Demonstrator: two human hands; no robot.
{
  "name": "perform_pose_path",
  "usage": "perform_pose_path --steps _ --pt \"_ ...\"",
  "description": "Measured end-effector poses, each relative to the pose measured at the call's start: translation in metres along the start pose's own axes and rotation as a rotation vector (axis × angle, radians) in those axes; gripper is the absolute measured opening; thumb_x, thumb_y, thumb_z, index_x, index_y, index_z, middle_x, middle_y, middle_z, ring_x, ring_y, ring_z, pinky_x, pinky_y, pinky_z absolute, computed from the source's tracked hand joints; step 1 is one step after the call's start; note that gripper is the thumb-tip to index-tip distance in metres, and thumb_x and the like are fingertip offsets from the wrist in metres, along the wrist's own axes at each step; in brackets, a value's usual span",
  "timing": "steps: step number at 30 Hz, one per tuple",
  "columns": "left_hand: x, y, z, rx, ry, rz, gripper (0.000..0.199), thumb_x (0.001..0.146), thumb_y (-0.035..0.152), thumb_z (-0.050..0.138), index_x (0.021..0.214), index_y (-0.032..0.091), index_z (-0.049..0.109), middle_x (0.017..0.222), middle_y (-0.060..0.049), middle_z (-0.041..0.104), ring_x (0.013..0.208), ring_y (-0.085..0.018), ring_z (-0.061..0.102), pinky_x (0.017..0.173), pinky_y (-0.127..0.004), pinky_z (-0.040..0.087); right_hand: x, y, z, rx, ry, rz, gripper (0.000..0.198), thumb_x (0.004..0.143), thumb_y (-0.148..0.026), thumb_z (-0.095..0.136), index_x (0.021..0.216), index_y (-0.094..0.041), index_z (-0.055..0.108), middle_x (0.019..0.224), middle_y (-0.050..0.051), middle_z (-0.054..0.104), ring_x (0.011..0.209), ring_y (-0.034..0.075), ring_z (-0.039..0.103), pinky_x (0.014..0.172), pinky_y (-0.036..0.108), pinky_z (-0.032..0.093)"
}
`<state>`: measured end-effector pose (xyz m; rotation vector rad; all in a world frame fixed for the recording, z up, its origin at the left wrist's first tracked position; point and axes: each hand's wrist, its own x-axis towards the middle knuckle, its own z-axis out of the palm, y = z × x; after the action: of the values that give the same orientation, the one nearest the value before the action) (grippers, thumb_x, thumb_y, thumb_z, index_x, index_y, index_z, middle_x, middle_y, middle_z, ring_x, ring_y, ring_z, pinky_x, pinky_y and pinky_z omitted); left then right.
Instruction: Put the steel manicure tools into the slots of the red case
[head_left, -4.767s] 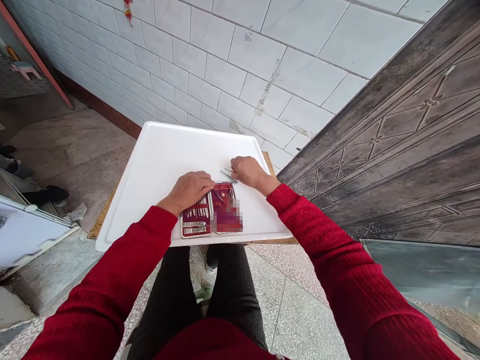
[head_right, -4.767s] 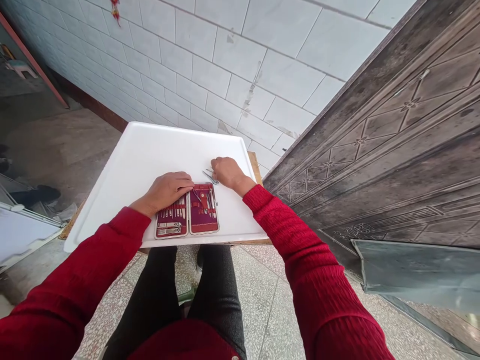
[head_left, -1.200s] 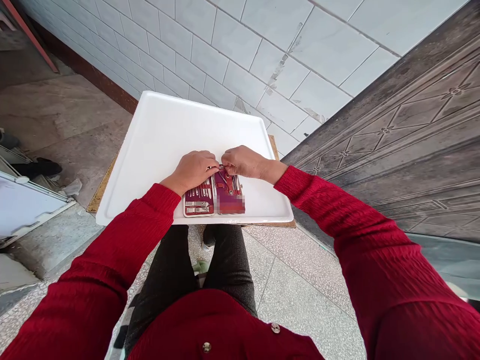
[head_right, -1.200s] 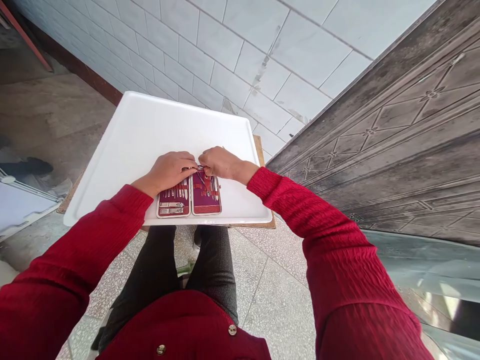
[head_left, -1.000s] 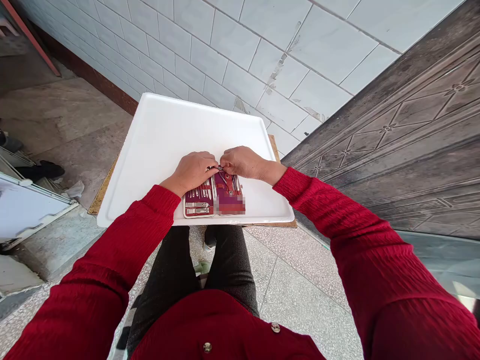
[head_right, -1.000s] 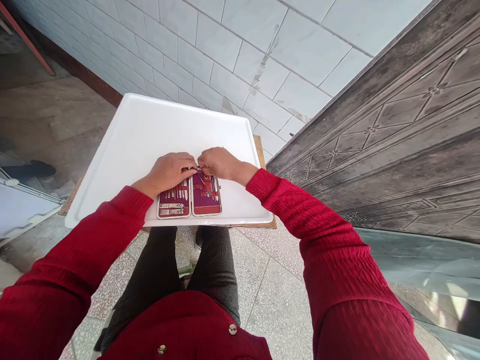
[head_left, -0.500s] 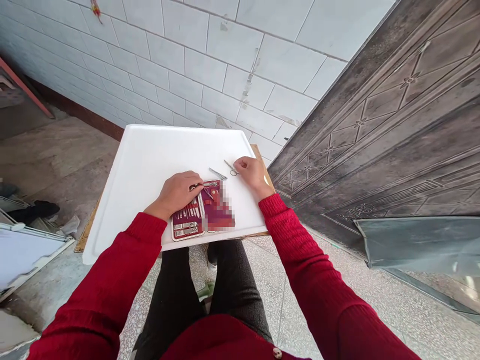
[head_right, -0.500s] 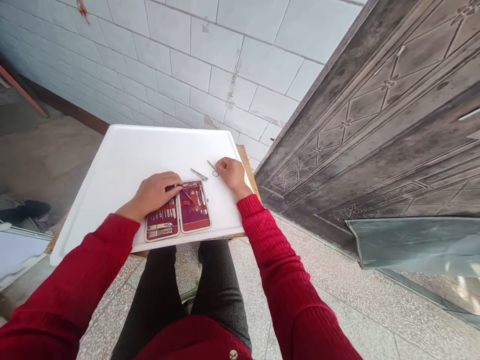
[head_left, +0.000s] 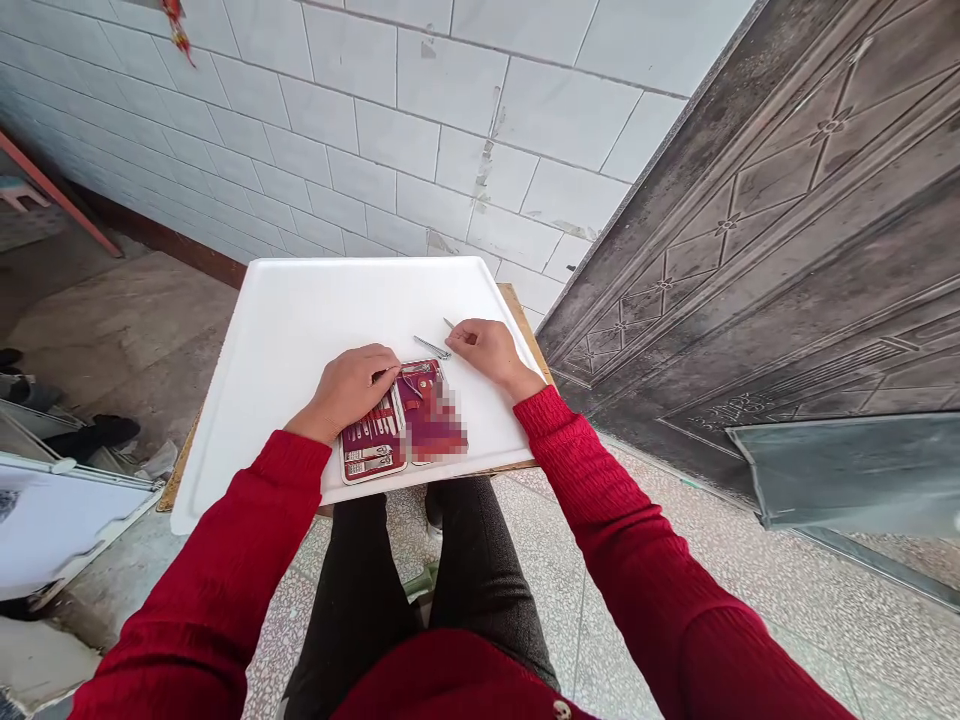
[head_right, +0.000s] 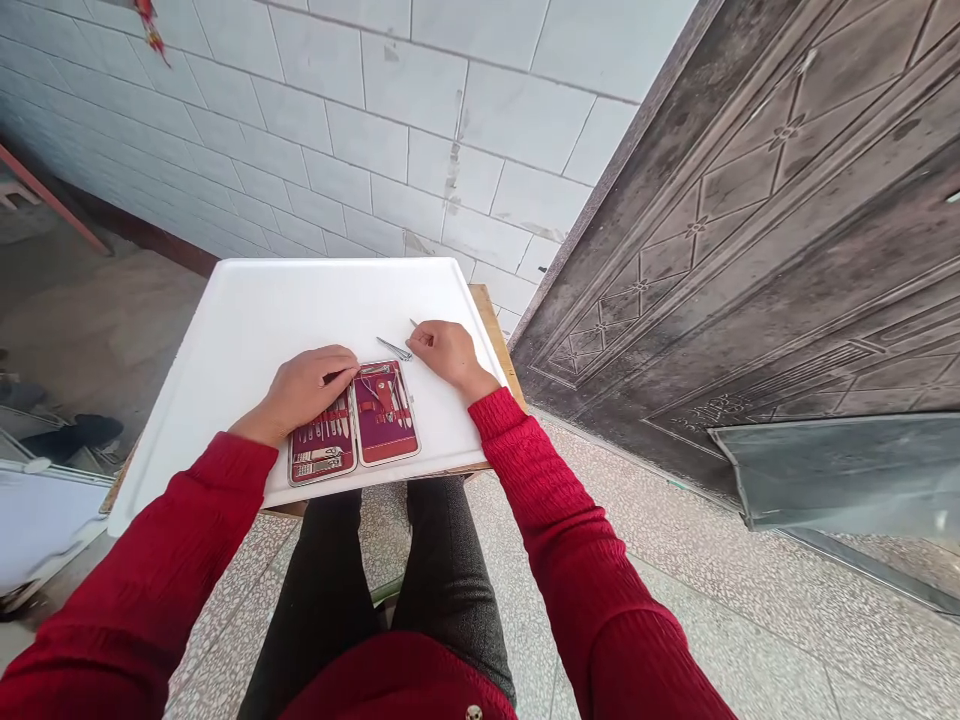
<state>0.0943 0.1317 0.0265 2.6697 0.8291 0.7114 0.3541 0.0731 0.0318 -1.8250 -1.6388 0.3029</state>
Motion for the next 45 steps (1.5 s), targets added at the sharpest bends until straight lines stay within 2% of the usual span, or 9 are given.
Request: perform_pose_path --steps 5,12,17,20,25,31,36,42,45 --pt "0.0 0.0 0.0 0.002 -0.003 0.002 0.031 0.101 0.034 0.047 0.1 0.024 0.076 0.115 -0.003 0.078 0.104 -0.023 0.071 0.08 -0.035 0.055 -0.002 -0.003 0.007 0.0 -0.059 -0.113 0.011 0.089 -0.026 0.067 0.087 -0.017 0.074 0.09 0.004 0.073 0.075 0.015 0.058 0.071 0.027 0.04" --pt "-0.002 0.005 -0.003 -0.019 -0.004 -0.01 0.032 0.101 0.033 0.045 0.099 0.024 0.075 0.115 -0.003 0.078 0.102 -0.023 0.071 0.08 -0.035 0.055 -0.002 -0.01 0.011 -0.111 -0.105 -0.155 0.014 0.092 -0.031 0.07 0.089 -0.018 0.075 0.089 0.003 0.071 0.076 0.015 0.057 0.069 0.027 0.037" --pt "-0.002 0.007 -0.004 -0.021 0.0 -0.005 0.033 0.102 0.034 0.044 0.098 0.024 0.076 0.112 -0.004 0.078 0.1 -0.023 0.07 0.079 -0.035 0.055 0.005 -0.021 0.007 -0.255 -0.193 -0.166 0.014 0.095 -0.026 0.065 0.091 -0.017 0.075 0.094 0.006 0.074 0.081 0.017 0.06 0.071 0.029 0.037" --pt "-0.002 0.006 -0.003 -0.022 0.006 -0.001 0.033 0.101 0.035 0.045 0.097 0.024 0.076 0.112 -0.004 0.078 0.1 -0.023 0.071 0.079 -0.035 0.055 0.009 -0.03 0.003 -0.355 -0.248 -0.157 0.011 0.095 -0.021 0.064 0.097 -0.017 0.074 0.095 0.006 0.076 0.082 0.019 0.063 0.071 0.03 0.037" --pt "-0.003 0.003 0.0 -0.025 0.016 0.015 0.033 0.101 0.034 0.045 0.096 0.024 0.076 0.112 -0.004 0.078 0.099 -0.022 0.07 0.078 -0.034 0.054 0.008 -0.041 0.003 -0.461 -0.246 -0.079 0.012 0.094 -0.016 0.061 0.101 -0.017 0.071 0.096 0.007 0.077 0.081 0.02 0.064 0.068 0.03 0.035" --pt "-0.003 0.005 -0.001 -0.018 0.008 0.014 0.033 0.102 0.032 0.044 0.095 0.024 0.075 0.111 -0.004 0.078 0.098 -0.022 0.07 0.078 -0.034 0.053 0.009 -0.036 0.006 -0.577 -0.158 -0.06 0.024 0.102 -0.023 0.052 0.091 -0.018 0.073 0.099 0.011 0.075 0.083 0.022 0.063 0.065 0.033 0.031" --pt "-0.003 0.006 -0.002 -0.02 0.007 0.019 0.032 0.101 0.031 0.044 0.094 0.023 0.074 0.107 -0.004 0.077 0.096 -0.022 0.069 0.077 -0.033 0.053 0.011 -0.031 0.006 -0.539 -0.134 -0.107 0.025 0.102 -0.033 0.059 0.094 -0.016 0.075 0.099 0.011 0.074 0.085 0.022 0.062 0.069 0.032 0.034" --pt "-0.002 0.006 0.0 -0.017 -0.003 -0.001 0.032 0.101 0.032 0.044 0.094 0.023 0.074 0.11 -0.004 0.077 0.097 -0.023 0.069 0.078 -0.034 0.052 0.018 -0.044 0.003 -0.62 -0.246 -0.069 0.02 0.096 -0.017 0.057 0.094 -0.015 0.077 0.098 0.009 0.078 0.086 0.022 0.065 0.071 0.032 0.037" --pt "-0.002 0.006 0.001 -0.015 -0.012 -0.01 0.033 0.101 0.031 0.044 0.094 0.022 0.074 0.111 -0.004 0.077 0.097 -0.023 0.069 0.077 -0.036 0.052 0.024 -0.054 0.002 -0.701 -0.332 -0.036 0.018 0.093 -0.016 0.06 0.095 -0.013 0.077 0.097 0.011 0.079 0.085 0.023 0.067 0.068 0.032 0.037"
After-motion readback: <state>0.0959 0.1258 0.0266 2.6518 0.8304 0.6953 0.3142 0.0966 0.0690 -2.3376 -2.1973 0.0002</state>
